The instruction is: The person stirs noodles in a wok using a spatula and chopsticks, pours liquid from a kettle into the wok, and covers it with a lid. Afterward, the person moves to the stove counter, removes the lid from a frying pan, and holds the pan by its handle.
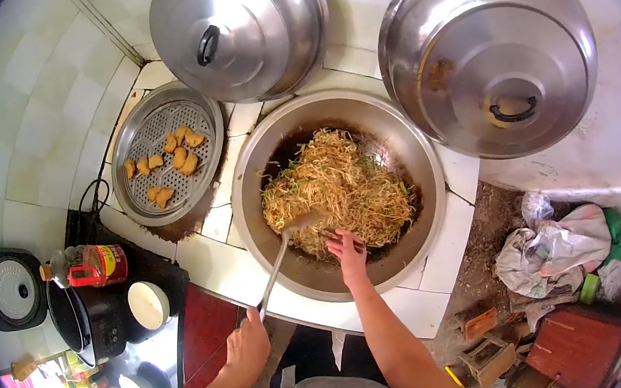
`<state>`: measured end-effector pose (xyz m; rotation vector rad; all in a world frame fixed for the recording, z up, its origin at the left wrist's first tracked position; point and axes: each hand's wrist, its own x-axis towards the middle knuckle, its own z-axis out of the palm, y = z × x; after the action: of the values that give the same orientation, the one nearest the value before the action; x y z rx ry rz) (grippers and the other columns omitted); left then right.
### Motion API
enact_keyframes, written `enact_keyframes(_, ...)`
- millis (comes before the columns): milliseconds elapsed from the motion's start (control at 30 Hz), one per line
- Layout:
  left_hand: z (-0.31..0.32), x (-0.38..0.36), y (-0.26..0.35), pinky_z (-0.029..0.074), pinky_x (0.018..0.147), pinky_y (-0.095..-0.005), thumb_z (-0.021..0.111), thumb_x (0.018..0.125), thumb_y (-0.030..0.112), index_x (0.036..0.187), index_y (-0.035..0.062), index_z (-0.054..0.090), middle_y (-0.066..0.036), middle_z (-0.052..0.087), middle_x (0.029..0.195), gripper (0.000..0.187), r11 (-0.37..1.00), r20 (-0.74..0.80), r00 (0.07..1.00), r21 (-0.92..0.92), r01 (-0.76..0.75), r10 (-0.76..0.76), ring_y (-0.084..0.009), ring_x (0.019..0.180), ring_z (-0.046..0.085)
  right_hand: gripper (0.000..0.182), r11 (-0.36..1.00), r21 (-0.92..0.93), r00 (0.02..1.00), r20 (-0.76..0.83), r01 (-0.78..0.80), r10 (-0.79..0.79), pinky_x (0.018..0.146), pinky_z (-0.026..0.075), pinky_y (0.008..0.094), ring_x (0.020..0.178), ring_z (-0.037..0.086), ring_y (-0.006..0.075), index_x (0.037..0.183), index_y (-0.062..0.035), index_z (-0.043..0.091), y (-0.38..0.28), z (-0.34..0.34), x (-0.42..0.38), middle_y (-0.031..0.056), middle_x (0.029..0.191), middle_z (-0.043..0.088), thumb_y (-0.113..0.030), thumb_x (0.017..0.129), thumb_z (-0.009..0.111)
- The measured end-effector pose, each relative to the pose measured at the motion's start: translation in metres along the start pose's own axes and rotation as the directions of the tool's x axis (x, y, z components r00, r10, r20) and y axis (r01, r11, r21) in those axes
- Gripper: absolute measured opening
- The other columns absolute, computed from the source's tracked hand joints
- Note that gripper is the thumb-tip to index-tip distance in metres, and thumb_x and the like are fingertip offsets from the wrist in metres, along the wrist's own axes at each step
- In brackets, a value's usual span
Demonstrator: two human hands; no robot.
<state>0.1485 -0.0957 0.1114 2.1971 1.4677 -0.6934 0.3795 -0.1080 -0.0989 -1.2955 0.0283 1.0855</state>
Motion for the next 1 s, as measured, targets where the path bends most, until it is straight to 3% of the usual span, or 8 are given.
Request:
enact_keyframes(67, -0.009, 0.018, 0.004, 0.053, 0.057, -0.0425, 0.047, 0.086, 0.008, 0.093, 0.0016, 0.04, -0.019, 0.061, 0.073, 0.011, 0.998, -0.041, 0.998, -0.035, 0.05, -0.051, -0.0347, 0.068, 0.065, 0.039, 0.996, -0.089, 0.996, 0.094, 0.003, 0.006, 0.075, 0.054, 0.0314, 0.086, 0.066, 0.0231, 0.106, 0.0029, 0.056, -0.015, -0.014, -0.004, 0.0146, 0.101, 0.062, -0.033, 0.096, 0.046)
enact_keyframes(200, -0.008, 0.097, 0.018, 0.052, 0.064, -0.0462, 0.044, 0.086, 0.006, 0.096, 0.0016, 0.04, -0.023, 0.062, 0.077, 0.011, 0.983, -0.1, 0.99, -0.143, -0.113, 0.1, -0.0403, 0.074, 0.063, 0.035, 0.979, -0.193, 0.987, -0.131, 0.072, -0.098, 0.063, 0.053, 0.0293, 0.066, 0.066, 0.0184, 0.097, 0.0027, 0.061, -0.072, -0.034, -0.02, 0.0124, 0.083, 0.066, -0.028, 0.096, 0.044)
enact_keyframes(367, -0.027, 0.159, 0.043, 0.049, 0.065, -0.0511, 0.045, 0.087, 0.007, 0.104, -0.0006, 0.037, -0.026, 0.06, 0.075, 0.02, 0.978, -0.117, 0.993, -0.204, -0.039, 0.015, -0.0435, 0.071, 0.061, 0.036, 0.927, -0.264, 0.938, -0.152, 0.265, -0.311, 0.062, 0.049, 0.0256, 0.063, 0.063, 0.014, 0.095, 0.002, 0.061, -0.094, -0.022, -0.017, 0.008, 0.079, 0.064, -0.031, 0.096, 0.047)
enact_keyframes(500, -0.035, 0.124, 0.026, 0.047, 0.073, -0.0519, 0.043, 0.084, 0.005, 0.102, -0.001, 0.038, -0.029, 0.062, 0.081, 0.02, 0.952, -0.02, 0.994, -0.289, 0.095, -0.105, -0.0457, 0.081, 0.061, 0.035, 0.91, -0.242, 0.925, -0.095, 0.338, -0.369, 0.068, 0.05, 0.0268, 0.072, 0.064, 0.0144, 0.1, 0.002, 0.06, -0.098, 0.002, -0.003, 0.0079, 0.085, 0.063, -0.03, 0.095, 0.049)
enact_keyframes(700, -0.01, 0.077, -0.01, 0.049, 0.068, -0.0515, 0.042, 0.085, 0.005, 0.105, -0.0017, 0.036, -0.026, 0.061, 0.074, 0.022, 0.978, -0.023, 0.999, -0.203, 0.04, -0.045, -0.0443, 0.073, 0.062, 0.03, 0.913, -0.239, 0.942, 0.023, 0.331, -0.336, 0.074, 0.053, 0.0263, 0.083, 0.064, 0.016, 0.108, 0.0039, 0.058, -0.069, -0.027, 0.025, 0.01, 0.09, 0.063, -0.022, 0.095, 0.05)
enact_keyframes(867, 0.016, 0.04, -0.017, 0.05, 0.066, -0.0502, 0.042, 0.086, 0.006, 0.101, -0.0002, 0.037, -0.024, 0.062, 0.075, 0.017, 0.97, 0.04, 0.995, -0.223, 0.101, -0.095, -0.0419, 0.074, 0.063, 0.031, 0.886, -0.305, 0.916, -0.088, 0.349, -0.391, 0.074, 0.053, 0.0281, 0.077, 0.066, 0.0187, 0.103, 0.0044, 0.06, -0.073, -0.033, -0.015, 0.0124, 0.09, 0.065, -0.023, 0.095, 0.049)
enact_keyframes(967, 0.032, 0.015, -0.012, 0.051, 0.068, -0.0497, 0.043, 0.086, 0.007, 0.099, 0.0003, 0.037, -0.027, 0.062, 0.079, 0.016, 0.963, 0.134, 0.989, -0.253, 0.095, -0.063, -0.043, 0.076, 0.063, 0.028, 0.931, -0.319, 0.984, 0.038, 0.177, -0.174, 0.069, 0.052, 0.027, 0.079, 0.066, 0.0172, 0.099, 0.0016, 0.063, -0.033, -0.027, -0.035, 0.0082, 0.093, 0.065, -0.024, 0.094, 0.052)
enact_keyframes(1000, 0.026, 0.005, -0.017, 0.05, 0.068, -0.0499, 0.044, 0.086, 0.008, 0.099, 0.0001, 0.037, -0.027, 0.062, 0.079, 0.017, 0.962, 0.169, 0.985, -0.261, 0.086, -0.042, -0.0434, 0.076, 0.062, 0.028, 0.925, -0.306, 0.973, 0.021, 0.226, -0.231, 0.066, 0.053, 0.0277, 0.074, 0.067, 0.019, 0.096, 0.0019, 0.064, -0.027, -0.022, -0.042, 0.0099, 0.093, 0.066, -0.023, 0.094, 0.052)
